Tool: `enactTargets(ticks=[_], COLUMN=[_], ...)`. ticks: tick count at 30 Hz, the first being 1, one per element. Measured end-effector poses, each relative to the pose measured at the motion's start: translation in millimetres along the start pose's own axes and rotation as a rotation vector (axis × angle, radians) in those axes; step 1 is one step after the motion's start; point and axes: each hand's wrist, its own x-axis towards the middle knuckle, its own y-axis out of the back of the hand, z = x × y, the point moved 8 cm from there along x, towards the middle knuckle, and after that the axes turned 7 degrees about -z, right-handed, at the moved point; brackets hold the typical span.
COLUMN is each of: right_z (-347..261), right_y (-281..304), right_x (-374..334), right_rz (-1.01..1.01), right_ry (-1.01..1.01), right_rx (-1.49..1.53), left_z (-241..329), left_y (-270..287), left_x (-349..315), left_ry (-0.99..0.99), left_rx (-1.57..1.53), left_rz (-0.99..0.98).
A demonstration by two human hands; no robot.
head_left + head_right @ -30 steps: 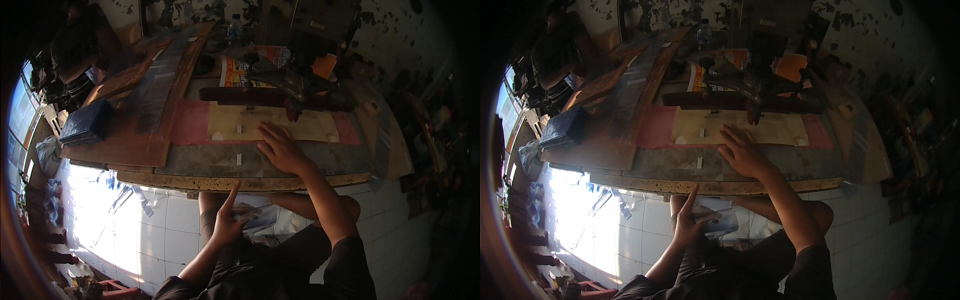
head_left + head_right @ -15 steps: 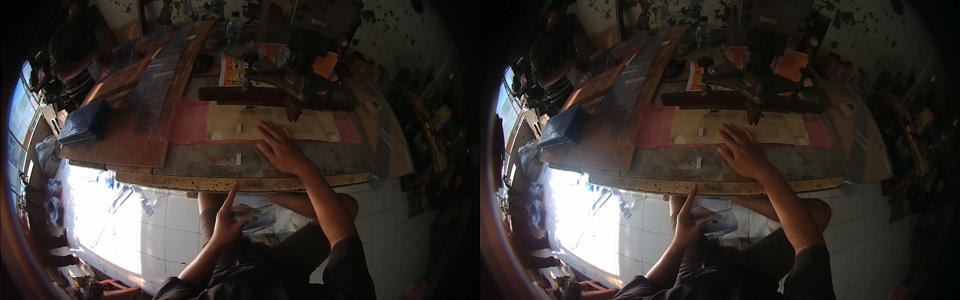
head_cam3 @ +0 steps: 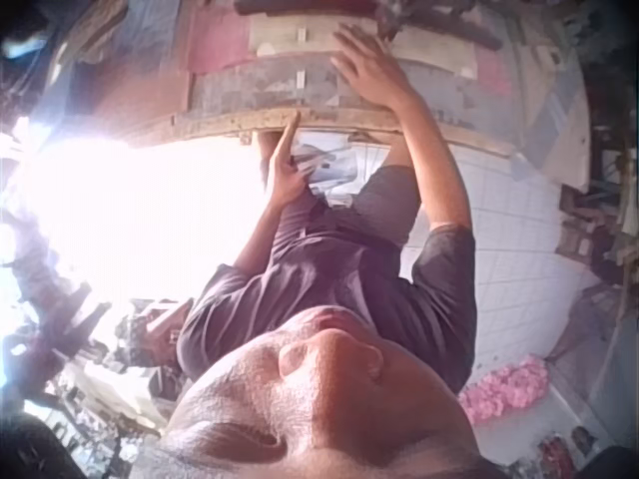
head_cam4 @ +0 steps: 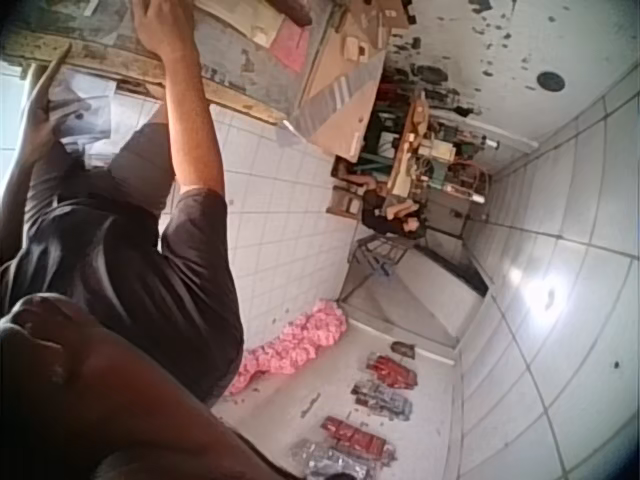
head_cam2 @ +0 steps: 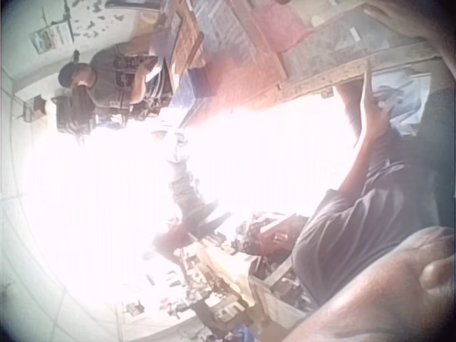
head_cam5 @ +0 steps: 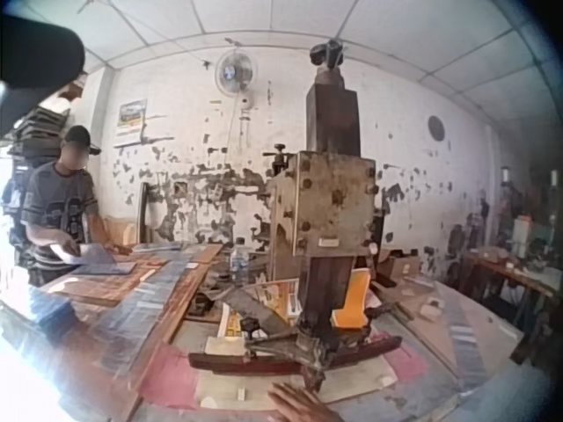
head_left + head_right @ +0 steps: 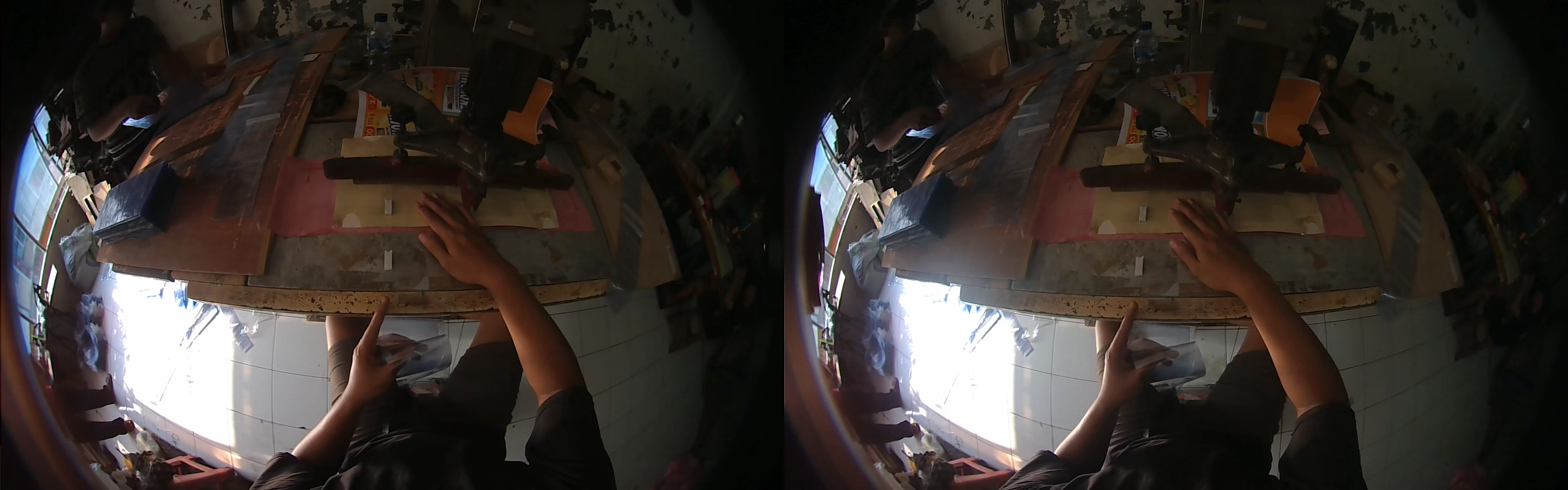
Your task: The person operates a manual press machine by repeatedly pushing down the lever to process small items placed on the work surface. They handle a stack of small rectangular objects and a clear plastic sheet, placing them under the press head and cycling the machine.
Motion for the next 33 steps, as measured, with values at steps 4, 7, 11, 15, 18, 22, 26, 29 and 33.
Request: enactTargets(ticks=[4, 7, 11, 15, 18, 22, 26, 29, 33], right_z=[1.6, 1.4, 1.2, -17.7, -34.2, -36.6, -11.9, -15.0, -2.6], right_y=[-4.2, -3.3, -3.9, 7.7, 19.7, 32.5, 19.0, 8.8, -51.6], right_x=[0.4, -1.1, -6.2, -19.9, -38.3, -76.9, -140.3, -180.5, -214.9], right_rz=[0.010, 0.016, 0.011, -0.028, 0.001, 0.055, 0.223, 0.505, 0.523], right_ry=[0.008, 0.006, 0.018, 0.047, 0.082, 0.007, -0.132, -0.200, -0.301], right_rx=[-0.001, 0.012, -0.003, 0.043, 0.057, 0.217, 0.351, 0.056, -0.265], left_z=[2.7, 5.7, 3.6, 13.7, 11.6, 12.7, 5.5, 5.1, 2.4], left_y=[0.0, -0.5, -0.7, 3.9, 4.3, 2.7, 1.1, -1.1, 0.8], left_x=[-0.1, 0.3, 0.3, 0.3, 0.4, -1.0, -1.5, -0.2, -0.5], left_ry=[-0.018, -0.004, 0.027, 0.033, 0.076, 0.081, 0.056, 0.023, 0.031], left_rx=[0.013, 0.014, -0.011, 0.087, 0.010, 0.020, 0.006, 0.008, 0.031], left_rz=[0.012, 0.025, 0.049, 0.134, 0.171, 0.187, 0.160, 0.150, 0.148])
